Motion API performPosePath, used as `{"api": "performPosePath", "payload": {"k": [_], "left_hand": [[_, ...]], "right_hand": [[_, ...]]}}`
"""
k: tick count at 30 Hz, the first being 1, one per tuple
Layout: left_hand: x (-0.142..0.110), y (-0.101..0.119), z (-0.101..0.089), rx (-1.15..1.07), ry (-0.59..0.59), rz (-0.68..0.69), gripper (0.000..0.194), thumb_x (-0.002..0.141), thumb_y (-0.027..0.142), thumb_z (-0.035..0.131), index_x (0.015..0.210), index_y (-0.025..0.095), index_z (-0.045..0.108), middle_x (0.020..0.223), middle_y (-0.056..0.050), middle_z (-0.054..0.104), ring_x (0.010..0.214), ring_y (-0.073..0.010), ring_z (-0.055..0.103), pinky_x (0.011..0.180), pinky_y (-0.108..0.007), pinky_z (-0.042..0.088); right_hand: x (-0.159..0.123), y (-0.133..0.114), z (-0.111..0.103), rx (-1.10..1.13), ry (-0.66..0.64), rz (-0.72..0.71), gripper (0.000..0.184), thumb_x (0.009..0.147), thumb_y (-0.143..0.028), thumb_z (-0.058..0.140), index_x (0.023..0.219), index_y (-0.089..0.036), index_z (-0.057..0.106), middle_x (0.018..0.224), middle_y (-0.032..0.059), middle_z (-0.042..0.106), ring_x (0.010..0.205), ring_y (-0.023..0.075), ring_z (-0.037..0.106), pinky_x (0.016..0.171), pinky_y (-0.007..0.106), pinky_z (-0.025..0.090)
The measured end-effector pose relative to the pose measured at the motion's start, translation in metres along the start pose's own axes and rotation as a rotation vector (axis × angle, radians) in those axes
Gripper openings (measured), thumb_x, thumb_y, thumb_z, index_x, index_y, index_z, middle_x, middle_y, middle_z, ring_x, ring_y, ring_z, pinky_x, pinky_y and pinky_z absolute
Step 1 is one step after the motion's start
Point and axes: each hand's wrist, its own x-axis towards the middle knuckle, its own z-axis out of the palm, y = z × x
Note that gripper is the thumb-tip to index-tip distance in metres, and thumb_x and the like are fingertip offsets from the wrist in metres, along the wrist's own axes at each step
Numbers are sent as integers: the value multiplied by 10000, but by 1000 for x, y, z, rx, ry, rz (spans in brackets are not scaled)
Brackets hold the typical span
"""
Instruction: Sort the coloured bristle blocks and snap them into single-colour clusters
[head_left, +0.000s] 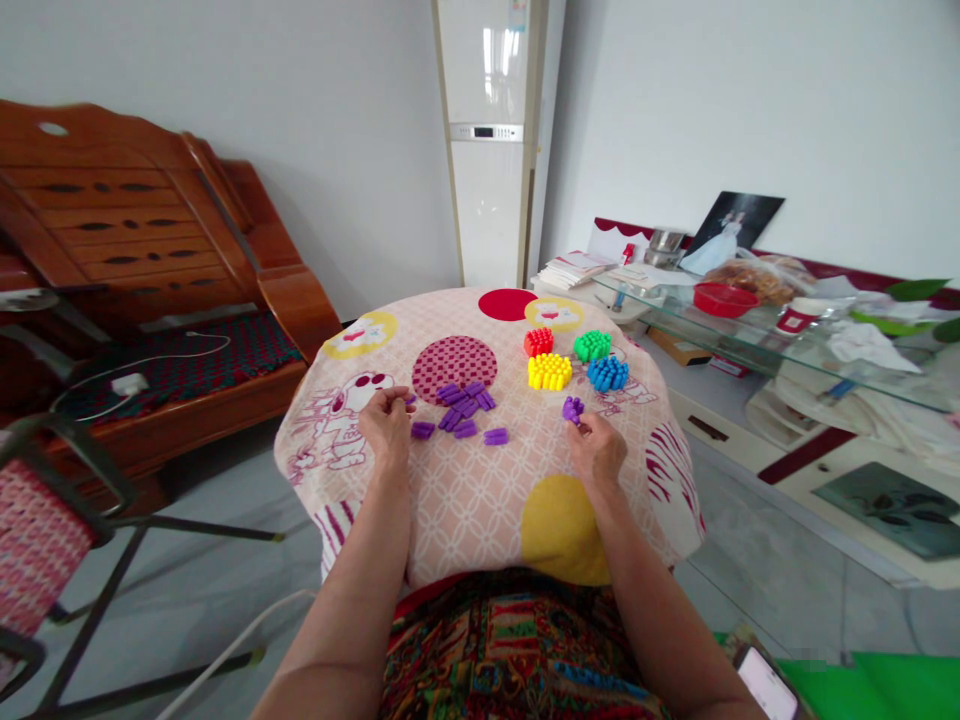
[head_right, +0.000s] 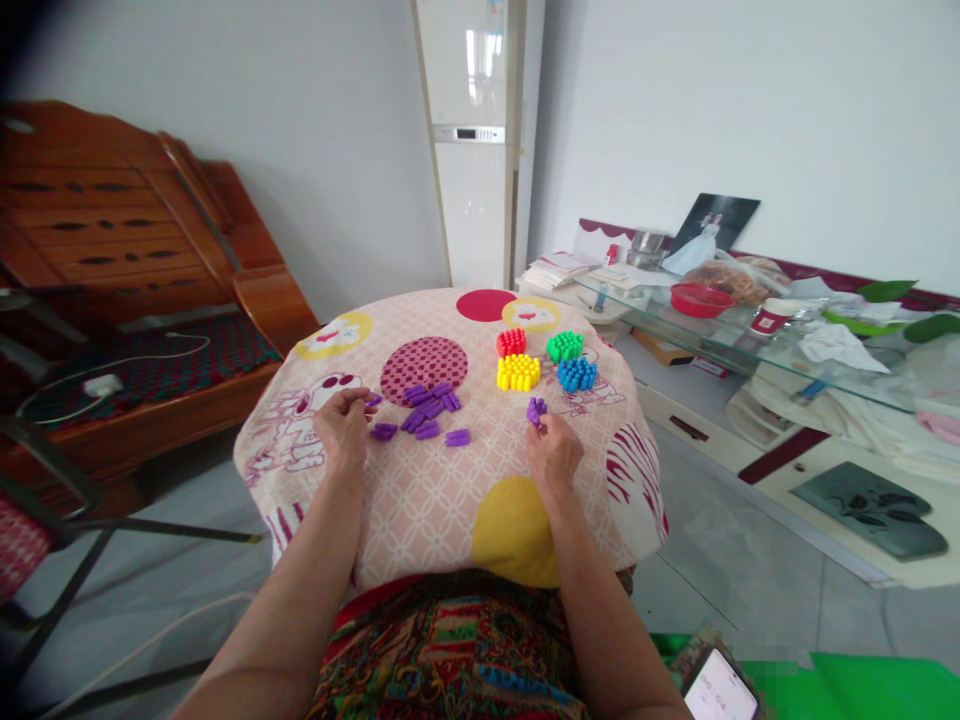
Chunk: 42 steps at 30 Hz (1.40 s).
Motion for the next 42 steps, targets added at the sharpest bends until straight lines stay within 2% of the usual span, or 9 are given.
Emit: {"api": "performPosePath", "payload": {"k": [11, 16, 19, 22, 28, 31, 34, 37, 42], "left_hand": [[1, -6, 0, 27, -39, 28, 326, 694, 217, 464, 897, 137, 706, 773, -44, 716, 572, -118, 645, 495, -194, 435], [0, -10, 2, 114, -79, 56, 325, 719, 233, 485, 939, 155, 712, 827, -51, 737, 628, -141, 677, 554, -221, 488], [-2, -8, 4, 137, -100, 105, 306, 728, 232, 497, 932, 164, 714, 835, -51, 741, 651, -154, 682, 598, -244, 512], [-6, -1, 6, 201, -123, 165, 278, 733, 214, 513, 912, 174, 722, 825, -50, 744, 682, -168, 683, 659, -272, 529], [-13, 12, 14, 293, -251, 263, 185, 753, 188, 580, 875, 187, 719, 836, -42, 747, 725, -183, 679, 754, -318, 545], [-18, 14, 20, 333, -370, 326, 145, 779, 182, 595, 861, 193, 714, 829, -52, 737, 710, -182, 665, 736, -318, 535], [-25, 16, 28, 475, -473, 418, 96, 773, 232, 668, 853, 205, 714, 890, -78, 724, 808, -219, 669, 772, -335, 521], [-31, 18, 35, 614, -478, 463, 133, 746, 262, 720, 871, 219, 703, 964, -92, 708, 933, -255, 658, 822, -342, 502], [-31, 19, 39, 694, -475, 406, 134, 752, 255, 695, 877, 213, 676, 874, -82, 707, 868, -253, 659, 797, -353, 490]], "right_hand": [[6, 5, 0, -90, -59, 63, 230, 836, -349, 589, 862, -176, 739, 821, 86, 744, 700, 185, 609, 634, 277, 340], [6, 9, 2, 8, -17, 89, 322, 820, -446, 587, 886, -171, 741, 785, 84, 738, 701, 197, 620, 640, 277, 365], [5, 10, 0, 103, 40, 118, 399, 840, -516, 540, 830, -166, 732, 735, 83, 722, 681, 195, 611, 634, 278, 369], [5, 12, -2, 147, 68, 119, 427, 858, -511, 486, 748, -166, 712, 690, 86, 704, 637, 187, 576, 614, 284, 357], [7, 15, -2, 183, 59, 139, 394, 837, -459, 466, 700, -171, 698, 620, 78, 680, 598, 186, 549, 596, 287, 356], [8, 14, -2, 194, 45, 161, 382, 826, -450, 470, 688, -172, 693, 608, 78, 674, 602, 193, 564, 589, 286, 354], [8, 14, -2, 193, 47, 163, 377, 819, -445, 472, 681, -171, 691, 607, 78, 673, 603, 196, 569, 593, 288, 355], [9, 15, -1, 201, 51, 160, 372, 818, -434, 475, 695, -167, 702, 617, 79, 679, 608, 199, 578, 601, 290, 366], [9, 17, 0, 233, 54, 178, 359, 812, -423, 483, 737, -161, 716, 653, 84, 699, 628, 206, 599, 619, 291, 399]]}}
